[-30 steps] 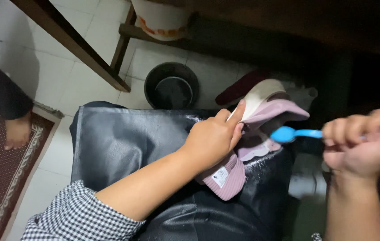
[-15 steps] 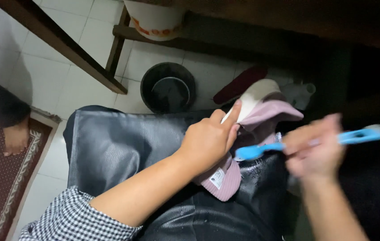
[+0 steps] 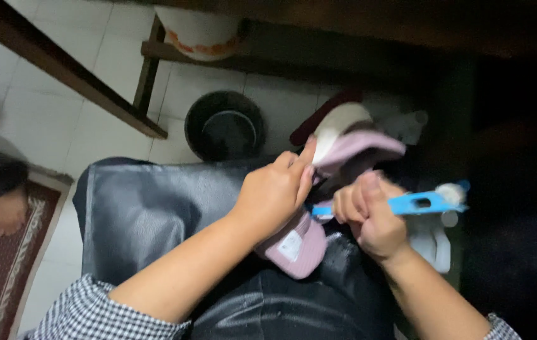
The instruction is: Scrubbing the interior lining and tongue of a sneaker using a small brush and soapy water.
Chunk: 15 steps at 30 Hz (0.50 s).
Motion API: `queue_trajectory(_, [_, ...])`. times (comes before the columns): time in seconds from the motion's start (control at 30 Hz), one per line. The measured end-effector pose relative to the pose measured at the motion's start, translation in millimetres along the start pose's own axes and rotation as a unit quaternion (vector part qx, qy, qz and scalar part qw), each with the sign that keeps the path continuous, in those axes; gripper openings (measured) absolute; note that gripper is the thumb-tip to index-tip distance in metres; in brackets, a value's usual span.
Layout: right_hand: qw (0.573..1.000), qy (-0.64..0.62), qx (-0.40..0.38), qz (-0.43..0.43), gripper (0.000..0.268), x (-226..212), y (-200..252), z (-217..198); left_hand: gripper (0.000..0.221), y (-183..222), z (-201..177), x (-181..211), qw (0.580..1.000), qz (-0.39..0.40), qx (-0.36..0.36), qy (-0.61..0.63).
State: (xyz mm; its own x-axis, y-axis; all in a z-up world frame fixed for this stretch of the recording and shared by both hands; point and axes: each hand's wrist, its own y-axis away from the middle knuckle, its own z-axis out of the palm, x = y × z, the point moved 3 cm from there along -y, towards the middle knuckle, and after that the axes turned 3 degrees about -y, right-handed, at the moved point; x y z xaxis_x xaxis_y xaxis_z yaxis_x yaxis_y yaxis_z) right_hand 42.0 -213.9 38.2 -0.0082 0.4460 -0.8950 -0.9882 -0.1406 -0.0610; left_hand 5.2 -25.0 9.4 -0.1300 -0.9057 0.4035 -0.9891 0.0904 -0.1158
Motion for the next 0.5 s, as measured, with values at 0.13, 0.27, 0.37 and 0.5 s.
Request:
queue_trajectory(0.13, [0.991, 0.123, -0.041, -0.037, 0.046, -31.9, -41.4, -11.9, 0.051, 0.9, -2.8, -6.0, 0.999, 0.004, 0.011, 0.05])
queue_trajectory(0.27, [0.995, 0.098, -0.013, -0.014, 0.054, 1.8, -15.2, -9.0, 0.051, 1.2, -0.5, -0.9, 1.0, 0.013, 0.025, 0.004])
queue_trajectory(0.37, [0.973, 0.09, -0.176, 0.121, 0.037, 16.4, -16.5, 0.7, 0.053, -0.8, 0.3, -8.1, 1.0, 0.012, 0.014, 0.006])
queue_trajectory(0.5, [0.987, 0.118, -0.095, -0.045, 0.052, -27.1, -41.3, 6.9, 0.051, -3.8, 2.5, -14.4, 0.997, -0.018, -0.016, 0.069])
